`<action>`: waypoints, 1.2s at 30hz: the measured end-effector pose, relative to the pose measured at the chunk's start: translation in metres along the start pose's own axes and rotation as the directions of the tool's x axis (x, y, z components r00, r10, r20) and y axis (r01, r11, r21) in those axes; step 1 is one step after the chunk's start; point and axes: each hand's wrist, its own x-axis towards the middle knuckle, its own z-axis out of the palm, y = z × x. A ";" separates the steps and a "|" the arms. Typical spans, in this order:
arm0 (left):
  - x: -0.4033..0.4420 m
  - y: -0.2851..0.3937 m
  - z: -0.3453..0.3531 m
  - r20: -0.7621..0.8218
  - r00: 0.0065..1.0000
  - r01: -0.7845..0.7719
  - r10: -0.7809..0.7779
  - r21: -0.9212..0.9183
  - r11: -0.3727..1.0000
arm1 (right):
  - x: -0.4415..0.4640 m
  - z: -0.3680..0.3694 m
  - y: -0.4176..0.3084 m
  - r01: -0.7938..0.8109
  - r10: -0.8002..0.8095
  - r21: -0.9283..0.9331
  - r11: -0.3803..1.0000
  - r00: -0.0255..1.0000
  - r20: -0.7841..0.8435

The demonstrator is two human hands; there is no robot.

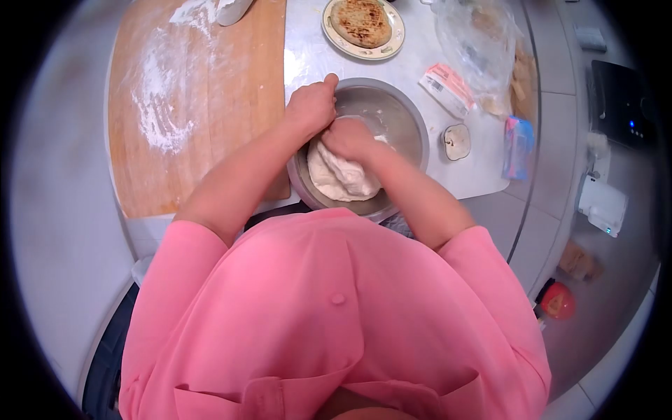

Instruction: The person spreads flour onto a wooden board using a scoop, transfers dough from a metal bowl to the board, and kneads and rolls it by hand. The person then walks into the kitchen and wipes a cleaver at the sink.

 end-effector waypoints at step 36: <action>0.006 -0.016 0.009 0.002 0.990 -0.142 0.143 0.114 0.983 | -0.066 0.008 0.017 0.503 -0.483 -0.136 0.854 0.862 0.153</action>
